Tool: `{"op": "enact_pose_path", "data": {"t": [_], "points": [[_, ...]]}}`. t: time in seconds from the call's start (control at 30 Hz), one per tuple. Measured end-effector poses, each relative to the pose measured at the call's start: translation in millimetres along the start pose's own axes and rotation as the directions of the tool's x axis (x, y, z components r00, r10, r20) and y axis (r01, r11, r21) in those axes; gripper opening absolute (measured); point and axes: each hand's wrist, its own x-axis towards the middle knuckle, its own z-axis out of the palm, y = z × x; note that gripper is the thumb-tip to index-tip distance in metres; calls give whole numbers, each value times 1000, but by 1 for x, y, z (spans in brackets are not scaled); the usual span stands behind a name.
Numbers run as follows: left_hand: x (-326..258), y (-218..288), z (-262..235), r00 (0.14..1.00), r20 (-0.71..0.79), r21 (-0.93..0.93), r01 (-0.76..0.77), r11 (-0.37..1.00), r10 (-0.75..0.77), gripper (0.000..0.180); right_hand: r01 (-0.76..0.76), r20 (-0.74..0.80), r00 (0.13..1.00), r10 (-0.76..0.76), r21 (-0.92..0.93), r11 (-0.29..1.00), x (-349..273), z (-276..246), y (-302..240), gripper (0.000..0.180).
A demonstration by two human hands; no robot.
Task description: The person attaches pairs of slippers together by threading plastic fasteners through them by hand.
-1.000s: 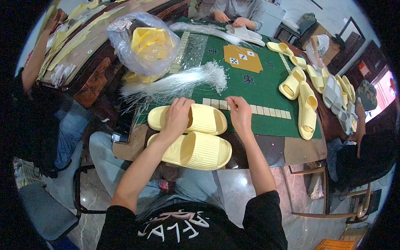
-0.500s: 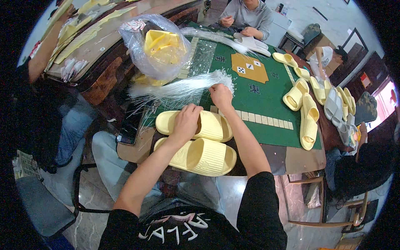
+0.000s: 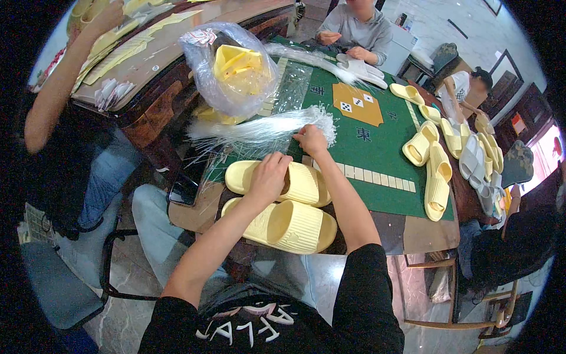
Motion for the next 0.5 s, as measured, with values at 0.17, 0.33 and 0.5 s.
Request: {"op": "enact_pose_path", "data": {"t": [0.17,0.33,0.5], "points": [[-3,-7,-1,989,-119,19,-88,996,90,11,-3,11,1000,1,206,979,-11,-3,-12,19],[-2,-6,1,988,-133,15,-83,996,84,10,99,-124,990,-73,223,970,-22,-2,-15,15],[-2,-5,1,991,-115,10,-72,997,73,10,137,-171,981,-90,291,947,-27,0,-17,11]]}}
